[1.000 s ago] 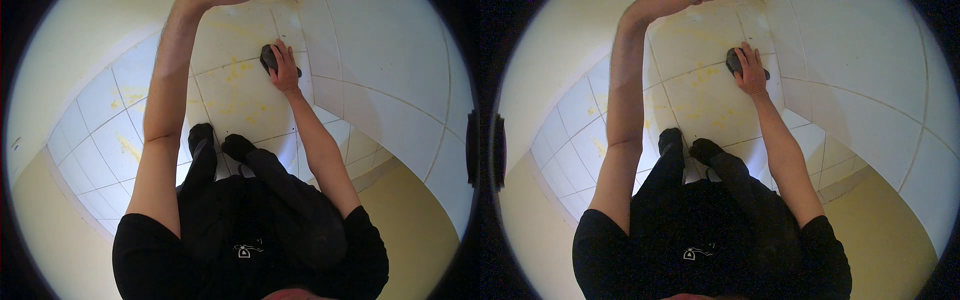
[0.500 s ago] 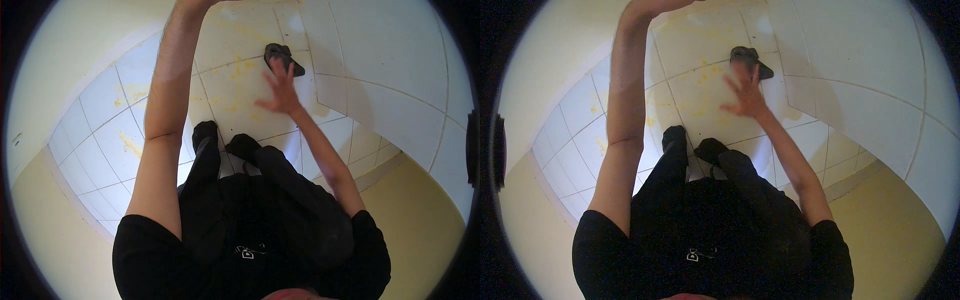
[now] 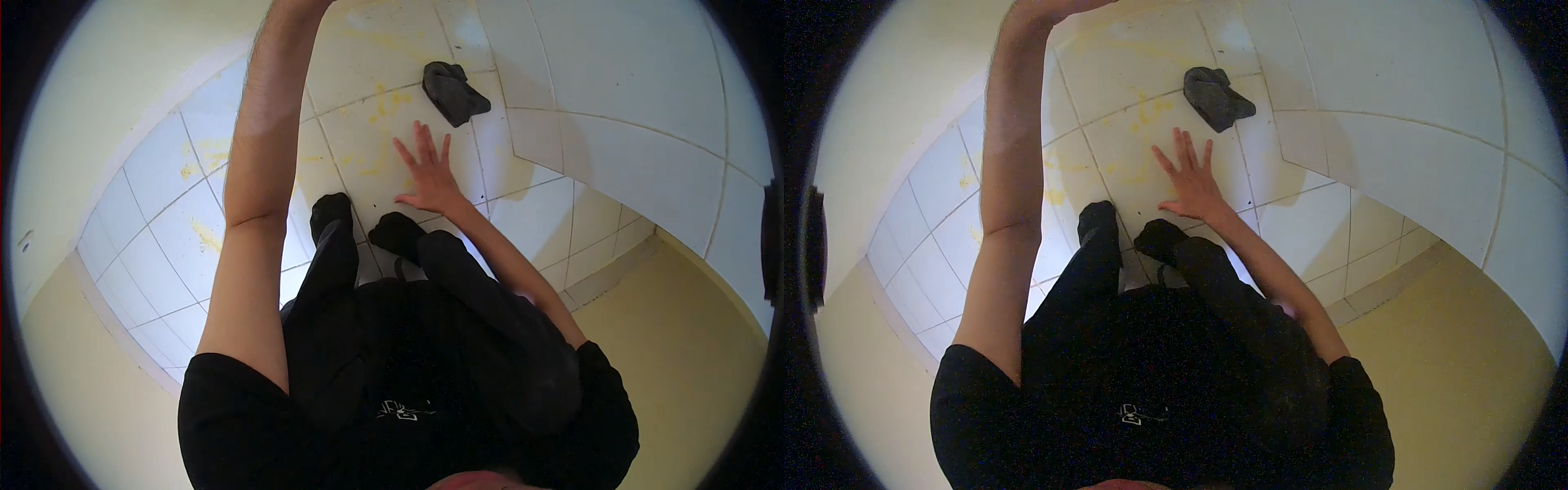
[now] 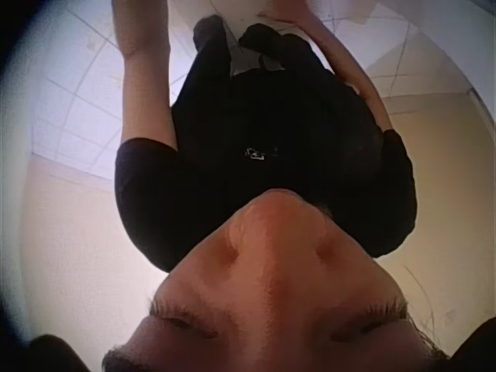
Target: The person scrapes yellow residue from tiled walls and floor using a metal scraper and wipes the surface with a cloth.
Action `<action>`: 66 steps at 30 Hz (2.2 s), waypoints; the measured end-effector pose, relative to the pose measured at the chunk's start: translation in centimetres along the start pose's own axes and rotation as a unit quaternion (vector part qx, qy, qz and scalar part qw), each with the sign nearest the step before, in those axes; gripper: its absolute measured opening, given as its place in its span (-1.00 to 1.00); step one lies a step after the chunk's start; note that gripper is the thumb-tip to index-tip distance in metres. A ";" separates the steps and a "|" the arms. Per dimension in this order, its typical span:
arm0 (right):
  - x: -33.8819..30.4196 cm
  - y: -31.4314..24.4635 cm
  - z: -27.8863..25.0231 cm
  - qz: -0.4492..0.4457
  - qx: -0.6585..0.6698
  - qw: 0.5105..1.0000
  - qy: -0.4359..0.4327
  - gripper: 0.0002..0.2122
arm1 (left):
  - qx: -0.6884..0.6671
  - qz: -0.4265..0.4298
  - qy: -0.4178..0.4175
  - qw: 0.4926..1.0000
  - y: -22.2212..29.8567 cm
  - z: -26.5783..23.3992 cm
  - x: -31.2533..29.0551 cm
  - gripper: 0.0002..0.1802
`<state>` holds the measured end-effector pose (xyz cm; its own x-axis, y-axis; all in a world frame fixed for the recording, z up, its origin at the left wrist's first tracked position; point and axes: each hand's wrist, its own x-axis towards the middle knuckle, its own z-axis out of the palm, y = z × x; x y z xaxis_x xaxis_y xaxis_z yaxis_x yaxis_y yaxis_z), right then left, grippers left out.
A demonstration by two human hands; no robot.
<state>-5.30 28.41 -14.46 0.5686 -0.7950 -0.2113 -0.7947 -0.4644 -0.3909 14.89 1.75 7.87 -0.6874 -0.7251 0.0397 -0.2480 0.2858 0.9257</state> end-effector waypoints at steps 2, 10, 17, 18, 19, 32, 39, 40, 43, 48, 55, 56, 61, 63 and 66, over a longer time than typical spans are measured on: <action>0.6 -0.8 -1.0 -0.002 0.002 1.000 -0.021 0.20 | -0.010 0.017 -0.008 1.000 -0.1 -0.1 -0.1 -0.62; 0.9 -0.6 -0.8 0.024 0.031 0.998 0.045 0.25 | -0.005 0.020 0.007 1.000 0.3 -0.2 -0.2 -0.62; 1.7 -1.7 -2.7 -0.057 -0.154 0.972 -0.170 0.20 | -0.022 0.022 -0.010 0.999 0.3 0.2 0.0 -0.63; 1.5 -1.0 -2.1 -0.018 -0.080 0.992 -0.099 0.14 | -0.022 0.022 -0.011 0.999 0.3 0.1 0.0 -0.63; 1.3 -0.2 -1.8 0.020 -0.006 0.999 -0.029 0.08 | -0.017 0.019 -0.012 1.000 0.4 0.1 0.0 -0.63; 10.5 13.6 -5.7 0.000 -0.023 0.964 0.264 -0.62 | -0.047 0.010 -0.011 0.999 -0.7 1.0 1.2 -0.63; 10.7 15.1 -3.6 0.008 0.003 0.952 0.307 -0.56 | -0.086 -0.024 -0.011 0.996 -2.3 1.0 1.1 -0.62; 10.5 15.4 -3.8 0.009 -0.006 0.950 0.312 -0.56 | -0.101 -0.085 -0.032 0.991 -1.8 0.8 1.4 -0.61; 10.5 15.4 -3.9 0.010 -0.025 0.941 0.337 -0.53 | -0.107 -0.125 -0.013 0.986 -1.2 1.2 1.7 -0.62; 11.2 14.3 -5.0 -0.035 -0.063 0.977 0.202 -0.34 | -0.072 -0.141 0.039 0.987 -1.1 1.6 1.5 -0.68; 11.1 15.2 -6.2 -0.008 -0.019 0.982 0.186 -0.32 | 0.022 -0.077 0.091 0.993 -2.5 5.3 4.0 -0.73; 11.1 15.3 -6.0 0.000 -0.006 0.982 0.187 -0.32 | 0.024 -0.075 0.096 0.992 -2.6 6.0 4.4 -0.73; 11.6 15.4 -5.0 0.022 0.016 0.978 0.205 -0.38 | 0.025 -0.106 0.197 0.974 -4.1 10.6 6.6 -0.70; 11.5 15.5 -4.3 0.032 0.028 0.984 0.170 -0.39 | 0.034 -0.121 0.202 0.971 -5.5 12.4 7.1 -0.69; 11.3 15.6 -3.5 0.053 0.035 0.992 0.109 -0.40 | 0.013 -0.115 0.204 0.972 -6.7 13.8 7.6 -0.65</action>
<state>-12.00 10.83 -19.78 0.4177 -0.9066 -0.0590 -0.8259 -0.3519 -0.4406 1.92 3.00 -3.24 -0.2857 -0.9582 -0.0160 -0.3844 0.0992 0.9178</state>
